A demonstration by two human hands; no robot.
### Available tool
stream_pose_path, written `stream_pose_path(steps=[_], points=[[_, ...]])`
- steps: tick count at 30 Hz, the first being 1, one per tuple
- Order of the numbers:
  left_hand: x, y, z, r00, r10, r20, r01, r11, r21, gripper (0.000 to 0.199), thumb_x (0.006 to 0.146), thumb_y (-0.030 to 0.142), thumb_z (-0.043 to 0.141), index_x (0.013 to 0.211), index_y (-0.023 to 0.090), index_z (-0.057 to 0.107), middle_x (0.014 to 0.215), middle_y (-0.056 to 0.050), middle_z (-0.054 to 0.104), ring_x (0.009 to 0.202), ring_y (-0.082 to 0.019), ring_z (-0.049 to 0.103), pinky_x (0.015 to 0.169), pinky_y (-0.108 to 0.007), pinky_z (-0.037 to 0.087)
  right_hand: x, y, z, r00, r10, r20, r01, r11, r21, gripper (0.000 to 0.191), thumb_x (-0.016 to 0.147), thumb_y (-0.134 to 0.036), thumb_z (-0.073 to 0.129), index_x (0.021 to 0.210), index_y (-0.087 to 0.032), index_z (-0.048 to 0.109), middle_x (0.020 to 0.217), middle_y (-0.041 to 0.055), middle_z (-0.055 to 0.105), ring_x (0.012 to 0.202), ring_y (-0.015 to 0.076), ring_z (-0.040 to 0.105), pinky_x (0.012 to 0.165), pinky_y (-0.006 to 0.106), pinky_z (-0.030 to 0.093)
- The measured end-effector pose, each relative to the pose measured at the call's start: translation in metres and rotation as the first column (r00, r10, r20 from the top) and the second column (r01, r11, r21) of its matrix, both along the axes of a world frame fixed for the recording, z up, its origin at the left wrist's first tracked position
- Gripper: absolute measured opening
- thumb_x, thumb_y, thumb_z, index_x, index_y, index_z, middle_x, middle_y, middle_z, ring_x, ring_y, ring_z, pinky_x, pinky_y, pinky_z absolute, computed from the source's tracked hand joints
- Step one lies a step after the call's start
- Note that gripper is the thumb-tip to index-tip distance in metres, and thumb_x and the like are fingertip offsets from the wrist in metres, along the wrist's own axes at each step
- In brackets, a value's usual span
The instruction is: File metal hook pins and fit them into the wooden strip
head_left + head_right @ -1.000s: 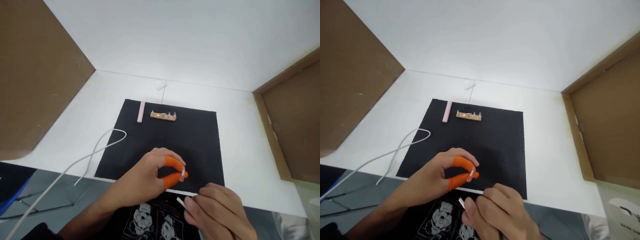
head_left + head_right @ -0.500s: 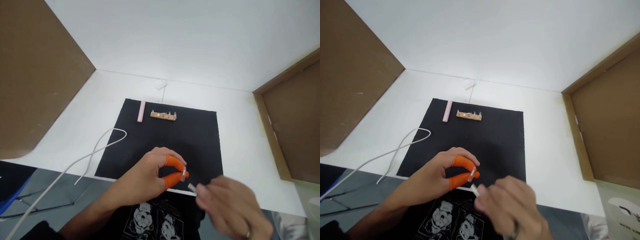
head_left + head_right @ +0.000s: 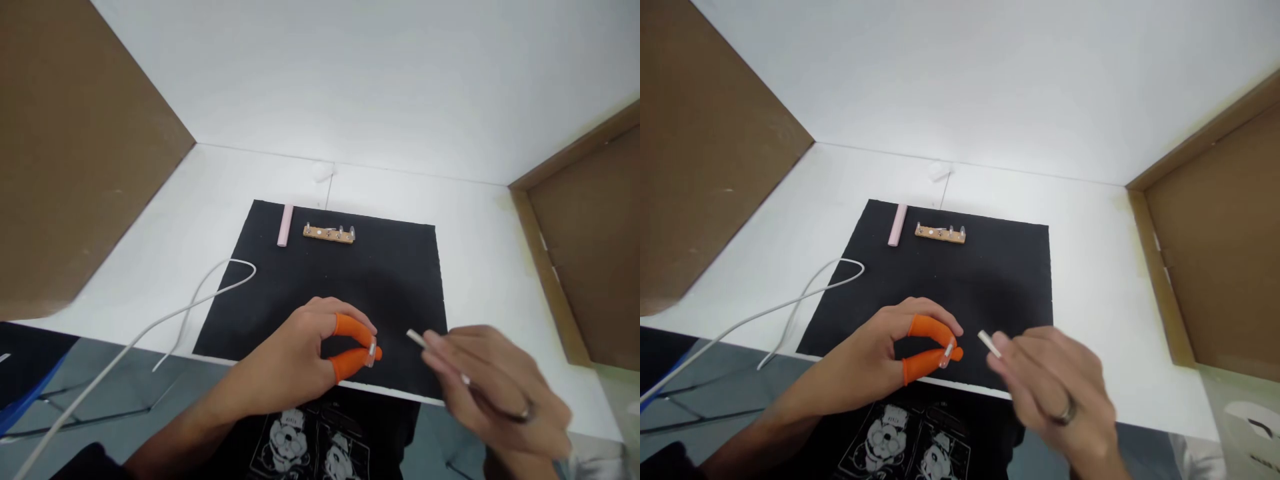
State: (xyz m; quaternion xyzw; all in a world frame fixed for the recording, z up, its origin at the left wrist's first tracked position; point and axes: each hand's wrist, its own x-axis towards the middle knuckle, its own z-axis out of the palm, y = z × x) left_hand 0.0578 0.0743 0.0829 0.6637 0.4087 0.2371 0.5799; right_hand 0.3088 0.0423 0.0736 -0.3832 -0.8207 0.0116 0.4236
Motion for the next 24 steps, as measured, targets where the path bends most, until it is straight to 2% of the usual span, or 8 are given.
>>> stream_pose_path(steps=[3,8,10,13,14,16,20,24], points=[[0.001,0.002,0.000,1.000,-0.001,-0.005,0.001,1.000,-0.003,0.012,0.095,0.013,0.075,0.098,0.023,0.080,0.117,0.001,0.081,0.110,-0.014,0.072,0.107,-0.029,0.050,0.004,0.003,-0.004,0.999,-0.045,-0.029,0.046,0.998,0.034,0.037,0.082,0.009,0.076,0.109,-0.015,0.076,0.093,0.0027,0.078,0.074,0.0137,0.067,0.060,0.030,0.057],[0.002,0.003,0.001,1.000,0.013,0.001,-0.013,1.000,-0.004,0.011,0.095,0.013,0.076,0.097,0.023,0.080,0.117,0.001,0.081,0.110,-0.015,0.072,0.107,-0.029,0.050,-0.014,-0.012,0.002,0.990,0.108,0.089,-0.099,0.991,-0.093,0.010,0.098,-0.009,0.069,0.098,-0.018,0.074,0.073,-0.0046,0.073,0.064,0.0104,0.066,0.060,0.028,0.058],[0.001,0.001,0.001,1.000,0.006,-0.009,-0.007,1.000,-0.010,0.011,0.095,0.013,0.075,0.098,0.023,0.080,0.118,0.001,0.081,0.111,-0.015,0.072,0.106,-0.028,0.050,-0.011,-0.008,0.000,0.994,0.091,0.062,-0.086,0.993,-0.080,0.015,0.095,-0.002,0.069,0.099,-0.016,0.074,0.078,-0.0025,0.076,0.066,0.0112,0.067,0.060,0.029,0.058],[-0.001,-0.002,0.000,1.000,-0.008,-0.023,0.008,1.000,-0.014,0.014,0.095,0.012,0.074,0.099,0.024,0.080,0.119,0.001,0.081,0.112,-0.015,0.072,0.106,-0.029,0.051,0.001,0.003,-0.005,0.999,-0.022,-0.029,0.022,1.000,0.013,0.034,0.084,0.010,0.073,0.107,-0.015,0.075,0.093,0.0027,0.078,0.074,0.0132,0.067,0.060,0.030,0.058],[-0.001,-0.002,0.000,1.000,-0.013,-0.026,0.013,1.000,-0.014,0.014,0.096,0.012,0.073,0.099,0.024,0.080,0.120,0.001,0.081,0.112,-0.015,0.072,0.106,-0.030,0.051,0.003,0.004,-0.005,0.998,-0.034,-0.046,0.035,0.999,0.035,0.035,0.083,0.010,0.075,0.108,-0.014,0.074,0.093,0.0038,0.078,0.075,0.0135,0.067,0.060,0.030,0.057],[-0.001,-0.001,0.000,1.000,-0.011,-0.018,0.011,1.000,-0.009,0.013,0.096,0.013,0.073,0.099,0.023,0.080,0.119,0.001,0.081,0.111,-0.016,0.072,0.107,-0.031,0.050,0.000,0.001,-0.001,0.999,-0.011,-0.031,0.012,1.000,0.023,0.026,0.087,0.006,0.075,0.105,-0.013,0.075,0.087,0.0021,0.077,0.070,0.0123,0.066,0.061,0.030,0.057],[0.001,0.001,0.002,1.000,0.009,-0.001,-0.009,1.000,-0.018,0.011,0.095,0.013,0.075,0.097,0.023,0.080,0.117,0.000,0.081,0.110,-0.016,0.072,0.106,-0.030,0.051,-0.017,-0.013,0.010,0.991,0.104,0.080,-0.093,0.987,-0.131,0.010,0.097,-0.005,0.070,0.099,-0.015,0.073,0.076,-0.0020,0.076,0.068,0.0126,0.069,0.065,0.032,0.060],[-0.001,-0.001,0.001,1.000,-0.004,-0.021,0.003,1.000,-0.020,0.014,0.095,0.012,0.074,0.099,0.024,0.080,0.119,0.001,0.081,0.113,-0.016,0.071,0.105,-0.028,0.051,-0.011,-0.004,0.001,0.998,0.061,0.017,-0.060,0.996,-0.062,0.017,0.094,-0.004,0.073,0.103,-0.018,0.074,0.083,0.0002,0.078,0.070,0.0137,0.071,0.063,0.031,0.059]])
